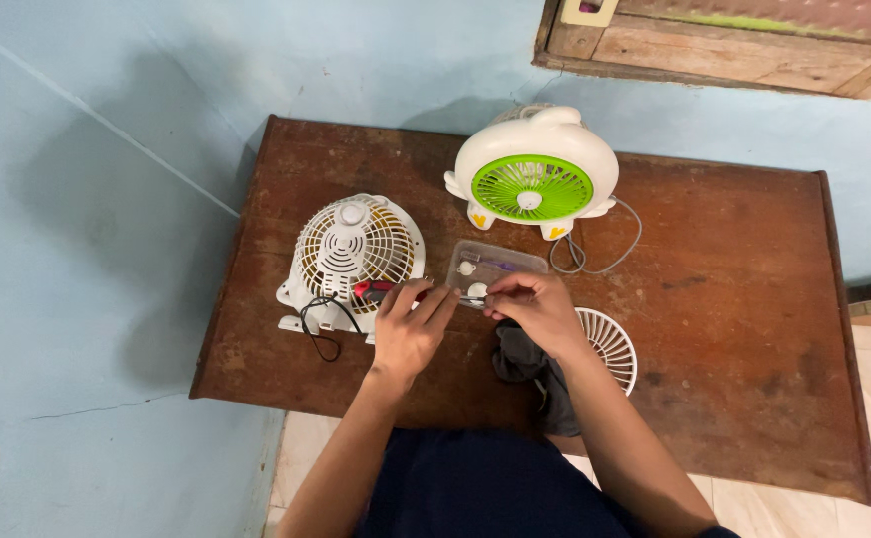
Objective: The person disassembles a small electric fan by removing the front grille and unscrewing the central hub with a screwdriver. They then reattach the hub and grille, completing the reassembly of the fan.
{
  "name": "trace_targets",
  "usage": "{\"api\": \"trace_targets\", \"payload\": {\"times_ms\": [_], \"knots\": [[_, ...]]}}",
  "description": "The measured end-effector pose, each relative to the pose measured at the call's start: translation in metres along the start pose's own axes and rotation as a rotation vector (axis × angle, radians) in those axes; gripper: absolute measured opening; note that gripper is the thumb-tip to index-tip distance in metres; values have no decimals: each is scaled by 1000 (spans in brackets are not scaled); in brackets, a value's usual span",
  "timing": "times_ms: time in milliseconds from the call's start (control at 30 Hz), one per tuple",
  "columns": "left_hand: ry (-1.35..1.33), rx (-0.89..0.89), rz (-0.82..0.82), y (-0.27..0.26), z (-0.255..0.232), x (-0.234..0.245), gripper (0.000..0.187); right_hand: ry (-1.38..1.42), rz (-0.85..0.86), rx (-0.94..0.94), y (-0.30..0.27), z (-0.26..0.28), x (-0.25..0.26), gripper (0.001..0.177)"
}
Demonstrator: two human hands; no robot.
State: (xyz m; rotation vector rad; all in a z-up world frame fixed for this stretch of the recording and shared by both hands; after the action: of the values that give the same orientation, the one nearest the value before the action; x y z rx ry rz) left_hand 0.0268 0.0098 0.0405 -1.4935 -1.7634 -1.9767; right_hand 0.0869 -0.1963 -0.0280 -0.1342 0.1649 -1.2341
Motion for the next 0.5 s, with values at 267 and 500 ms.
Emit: {"api": "trace_targets", "payload": {"times_ms": [267, 500], "knots": [[-158, 218, -21, -14, 5, -13, 24, 7, -15, -100, 2, 12, 5, 28], [-894, 1008, -175, -53, 25, -63, 20, -436, -52, 212, -21, 4, -6, 35]]}}
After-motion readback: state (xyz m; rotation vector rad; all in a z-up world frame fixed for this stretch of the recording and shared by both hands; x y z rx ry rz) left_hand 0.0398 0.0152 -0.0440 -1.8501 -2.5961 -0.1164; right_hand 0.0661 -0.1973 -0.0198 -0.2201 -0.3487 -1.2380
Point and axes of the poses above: each hand's wrist, its own y-axis towards the middle knuckle, its own x-axis out of the back of the hand, z = x × y, the point moved 3 cm from there along y, towards the middle knuckle, and after that the axes turned 4 degrees about -y, right-handed, at the moved point
